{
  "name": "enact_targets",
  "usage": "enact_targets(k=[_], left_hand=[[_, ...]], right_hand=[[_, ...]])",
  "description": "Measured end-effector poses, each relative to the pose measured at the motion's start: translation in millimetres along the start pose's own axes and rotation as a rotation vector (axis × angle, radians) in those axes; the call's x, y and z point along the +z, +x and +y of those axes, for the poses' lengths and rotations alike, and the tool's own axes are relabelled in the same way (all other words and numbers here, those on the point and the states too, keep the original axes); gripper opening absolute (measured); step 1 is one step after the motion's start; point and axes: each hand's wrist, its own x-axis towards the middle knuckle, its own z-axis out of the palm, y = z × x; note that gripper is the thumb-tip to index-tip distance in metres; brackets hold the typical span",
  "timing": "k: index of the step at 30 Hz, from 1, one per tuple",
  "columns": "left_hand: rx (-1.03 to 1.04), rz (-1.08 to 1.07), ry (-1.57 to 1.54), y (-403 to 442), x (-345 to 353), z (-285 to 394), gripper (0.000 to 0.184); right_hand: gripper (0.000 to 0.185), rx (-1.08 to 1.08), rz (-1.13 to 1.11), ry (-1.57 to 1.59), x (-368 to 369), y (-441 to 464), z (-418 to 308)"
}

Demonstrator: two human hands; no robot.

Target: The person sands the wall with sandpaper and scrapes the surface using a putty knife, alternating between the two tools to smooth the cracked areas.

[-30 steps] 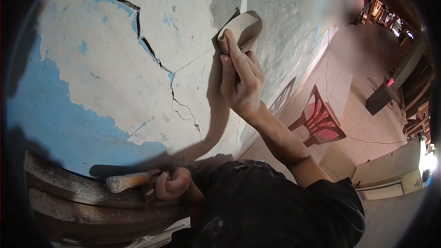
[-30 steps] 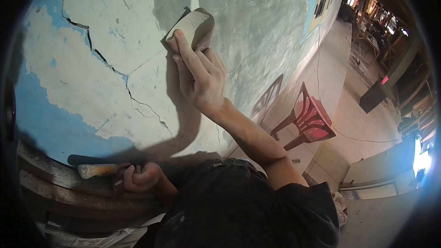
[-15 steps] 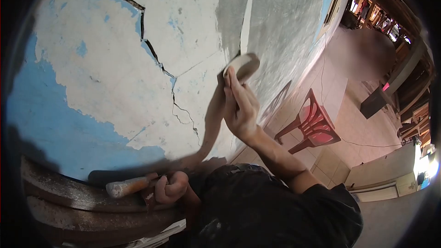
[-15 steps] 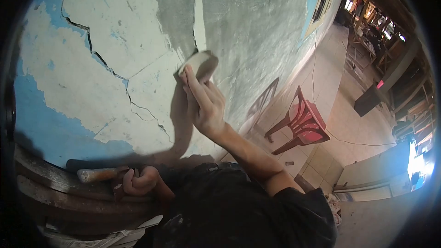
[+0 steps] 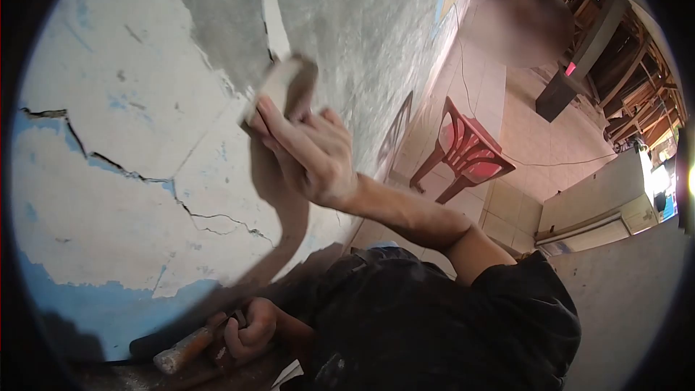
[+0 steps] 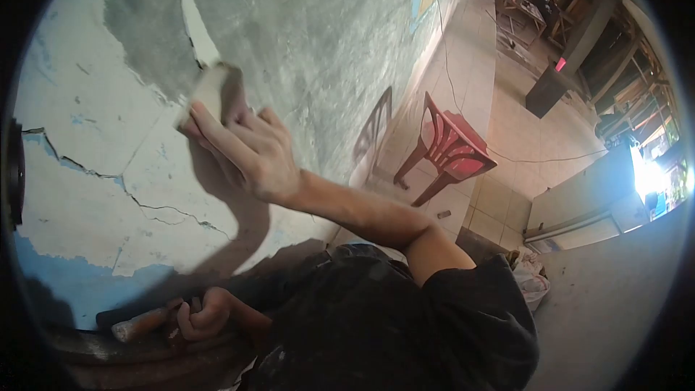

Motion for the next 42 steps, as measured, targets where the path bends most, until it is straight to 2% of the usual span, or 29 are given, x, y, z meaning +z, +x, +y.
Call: enact_targets(k=[5, 9, 12, 15, 21, 26, 29, 32, 35, 37, 42], left_hand=[[0.005, -0.009, -0.004, -5, 2, 4, 0.033], [0.010, 0.010, 0.009, -9, 1, 6, 0.034], [0.025, 0.010, 0.028, -19, 0, 9, 0.035], [0.024, -0.001, 0.042, -27, -1, 10, 0.035], [-0.016, 0.006, -0.050, -34, 2, 13, 0.032], [-0.049, 0.003, -0.094, -33, 3, 20, 0.026], [0.008, -0.041, -0.075, -21, 4, 24, 0.027], [-0.115, 0.035, -0.132, -40, 0, 20, 0.028], [-0.042, 0.035, -0.062, -37, 1, 19, 0.029], [-0.089, 0.001, -0.010, -39, -4, 21, 0.030], [-0.070, -0.011, 0.032, -45, -9, 18, 0.031]], right_hand=[[0.043, 0.011, 0.074, 0.051, 5, 23, 4], [0.042, 0.056, -0.050, 0.079, -2, -27, 4], [0.042, 0.056, -0.091, 0.039, -3, -9, 13], [0.041, 0.037, -0.021, 0.009, 2, 12, 14], [0.045, 0.054, -0.021, 0.042, 5, -34, 23], [0.047, 0.010, 0.038, 0.044, 7, 1, 27], [0.048, 0.071, -0.062, 0.034, -2, -27, 22], [0.046, 0.043, -0.043, 0.053, 1, -37, 20], [0.046, 0.048, -0.040, 0.057, 0, -25, 20], [0.046, 0.057, 0.007, 0.091, 3, -15, 17], [0.045, 0.113, -0.107, 0.116, -3, -41, 13]])
